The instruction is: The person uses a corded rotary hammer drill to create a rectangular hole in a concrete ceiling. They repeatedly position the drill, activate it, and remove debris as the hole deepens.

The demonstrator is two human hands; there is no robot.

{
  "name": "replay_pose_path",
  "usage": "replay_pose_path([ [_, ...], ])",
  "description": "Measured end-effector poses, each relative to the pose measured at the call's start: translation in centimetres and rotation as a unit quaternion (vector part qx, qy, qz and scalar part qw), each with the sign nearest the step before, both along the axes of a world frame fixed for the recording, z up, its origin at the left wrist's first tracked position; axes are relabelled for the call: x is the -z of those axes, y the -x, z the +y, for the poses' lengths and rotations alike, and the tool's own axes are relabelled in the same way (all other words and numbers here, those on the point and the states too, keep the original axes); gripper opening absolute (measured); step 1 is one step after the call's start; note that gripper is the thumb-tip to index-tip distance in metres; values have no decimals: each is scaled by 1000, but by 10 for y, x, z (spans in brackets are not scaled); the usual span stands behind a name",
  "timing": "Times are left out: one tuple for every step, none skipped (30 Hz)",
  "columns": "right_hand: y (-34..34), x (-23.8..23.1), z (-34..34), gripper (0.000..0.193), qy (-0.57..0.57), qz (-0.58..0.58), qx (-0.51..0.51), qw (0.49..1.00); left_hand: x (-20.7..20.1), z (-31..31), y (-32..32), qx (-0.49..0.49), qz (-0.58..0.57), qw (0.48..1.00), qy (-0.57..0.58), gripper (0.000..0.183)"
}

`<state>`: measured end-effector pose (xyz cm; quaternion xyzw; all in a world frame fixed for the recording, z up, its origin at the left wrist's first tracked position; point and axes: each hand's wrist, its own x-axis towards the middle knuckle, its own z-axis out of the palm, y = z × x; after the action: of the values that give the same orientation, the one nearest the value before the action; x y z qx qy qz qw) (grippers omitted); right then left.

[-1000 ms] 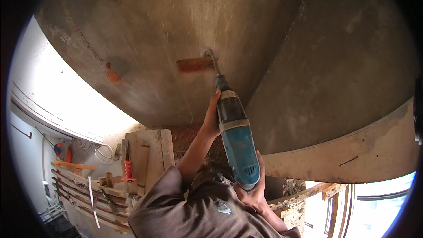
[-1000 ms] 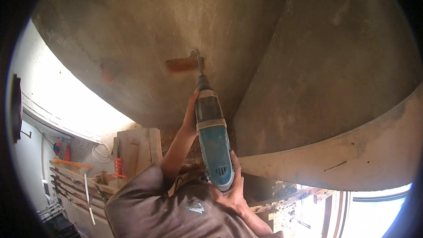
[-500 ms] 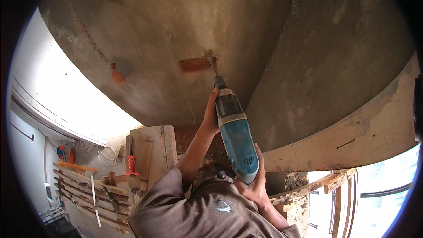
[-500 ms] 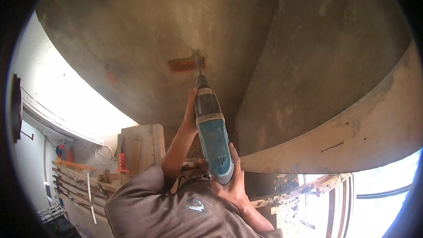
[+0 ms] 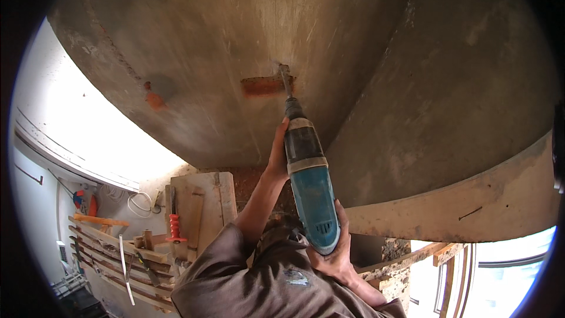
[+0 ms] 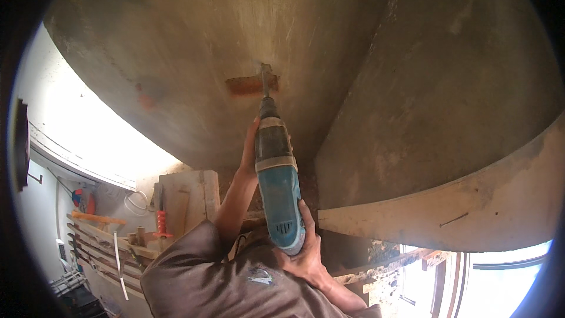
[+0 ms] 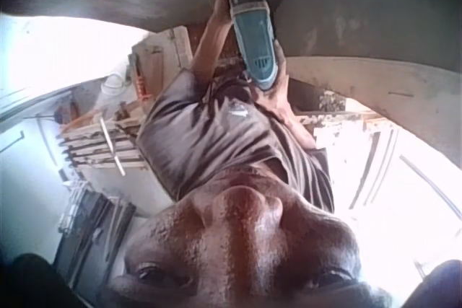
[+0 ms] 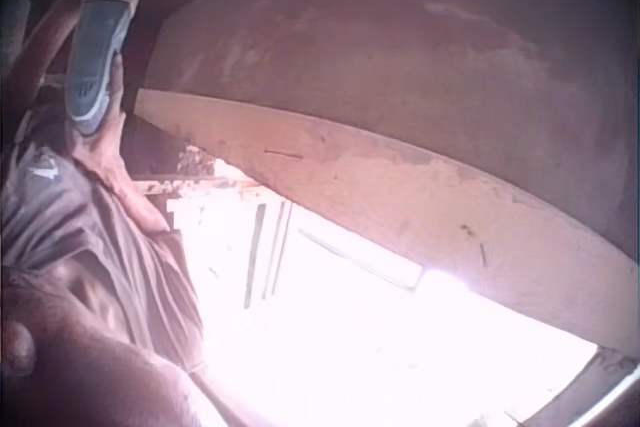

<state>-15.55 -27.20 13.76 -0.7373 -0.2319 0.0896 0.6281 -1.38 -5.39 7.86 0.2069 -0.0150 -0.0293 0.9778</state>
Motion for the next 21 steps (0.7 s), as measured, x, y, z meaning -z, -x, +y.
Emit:
replay_pose_path([
  [-2, 0, 1, 98, 26, 2, 2, 1000, 1, 2, -2, -4, -13, 1000, -13, 57],
  [-6, 0, 6, 98, -21, -5, -1, 1000, 2, 2, -4, -1, -14, 1000, -5, 54],
  [-9, 2, 7, 98, -26, -1, 2, 1000, 1, 3, -4, 1, -15, 1000, 0, 52],
  [-11, 4, 7, 98, -30, 4, 4, 1000, 1, 3, -4, 3, -16, 1000, 6, 49],
  [-12, 4, 6, 98, -33, 9, 8, 999, 0, 3, -5, -2, -14, 1000, 1, 49],
  [-11, -1, 5, 98, -40, 18, 0, 999, -2, 3, -6, -8, -14, 1000, -6, 48],
  [-10, 1, 2, 98, -34, 14, 5, 999, -4, 1, -6, -14, -14, 1000, -12, 48],
  [-9, 3, -3, 98, -29, 10, 11, 999, -7, -3, -5, -15, -10, 1000, -12, 48],
  [-7, 4, -6, 97, -24, 7, 17, 1000, -10, -7, -4, -15, -4, 1000, -12, 48],
  [-5, -6, -8, 96, -19, 42, 21, 999, -13, -9, -1, -15, 2, 1000, -13, 47],
  [-1, -3, -10, 97, -26, 30, 13, 999, -15, -11, 4, -8, 8, 1000, -4, 48],
  [5, 4, -16, 98, -30, 16, 8, 999, -14, -16, 8, 4, 12, 1000, 9, 48],
  [9, 8, -20, 99, -33, 2, 3, 999, -14, -21, 11, 15, 16, 1000, 23, 48],
  [10, 9, -23, 99, -53, 11, -1, 999, -16, -24, 11, 13, 20, 1000, 15, 49],
  [12, 7, -24, 99, -56, 10, 1, 998, -17, -27, 13, 10, 28, 1000, 5, 49],
  [13, 5, -26, 99, -58, 9, 2, 998, -18, -28, 13, 6, 35, 999, -4, 50],
  [13, 3, -27, 98, -61, 8, 3, 998, -18, -29, 11, 7, 29, 1000, -6, 50],
  [12, 4, -27, 98, -52, 3, 8, 999, -18, -28, 10, 6, 24, 1000, -8, 50],
  [8, 5, -27, 98, -43, -3, 12, 999, -18, -27, 8, 4, 19, 1000, -10, 51],
  [5, 6, -26, 98, -34, -8, 16, 999, -18, -25, 6, 8, 24, 1000, -5, 51],
  [1, 3, -26, 97, -38, -4, 14, 999, -18, -24, 1, 12, 26, 1000, 2, 51],
])
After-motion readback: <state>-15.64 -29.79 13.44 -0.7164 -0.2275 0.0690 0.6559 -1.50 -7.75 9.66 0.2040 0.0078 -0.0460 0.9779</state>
